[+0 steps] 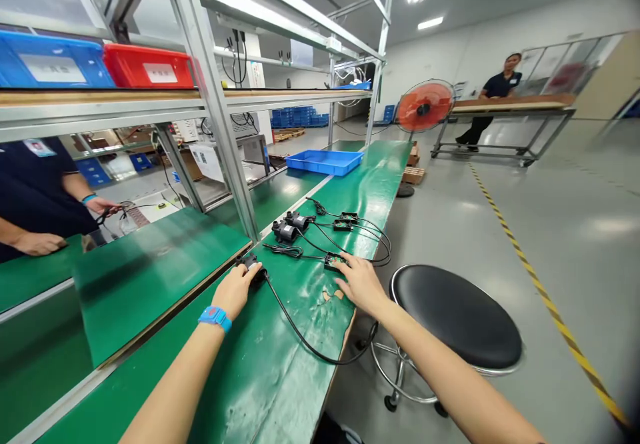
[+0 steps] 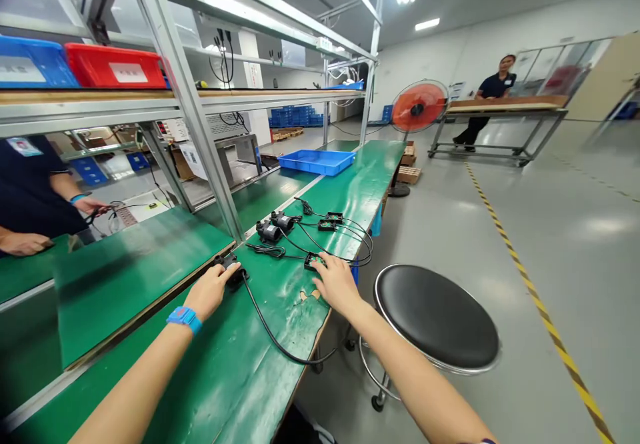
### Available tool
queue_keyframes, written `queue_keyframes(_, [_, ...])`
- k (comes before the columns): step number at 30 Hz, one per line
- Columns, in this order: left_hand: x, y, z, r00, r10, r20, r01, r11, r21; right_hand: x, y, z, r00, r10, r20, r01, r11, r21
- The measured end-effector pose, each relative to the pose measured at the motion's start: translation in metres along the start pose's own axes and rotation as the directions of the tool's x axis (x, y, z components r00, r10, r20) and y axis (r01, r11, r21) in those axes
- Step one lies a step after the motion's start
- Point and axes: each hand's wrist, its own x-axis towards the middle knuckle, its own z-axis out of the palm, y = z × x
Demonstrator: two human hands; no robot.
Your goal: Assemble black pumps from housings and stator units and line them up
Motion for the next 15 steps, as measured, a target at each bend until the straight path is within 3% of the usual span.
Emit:
queue_keyframes(5, [-0.022,0.009,0.032,0.999,-0.036,-0.008,0.035,0.992,-0.125,-0.012,-0.049,0.004,0.990,-0.134,0.055,0.124,0.981,0.149])
queue_keyframes(8, [-0.047,0.009,0.047,0.993,-0.082,0.079,0.095,0.980,-0.174,-0.008,-0.071,0.014,0.978,-0.176,0.110,0.151,0.967,0.205])
queue_keyframes(11, [-0.083,0.002,0.059,0.960,-0.104,0.259,0.162,0.964,-0.212,0.000,-0.082,0.026,0.969,-0.193,0.156,0.155,0.961,0.227])
queue_keyframes(15, [-0.150,-0.004,0.073,0.931,-0.083,0.356,0.177,0.955,-0.239,0.003,-0.085,0.035,0.964,-0.201,0.174,0.156,0.958,0.242])
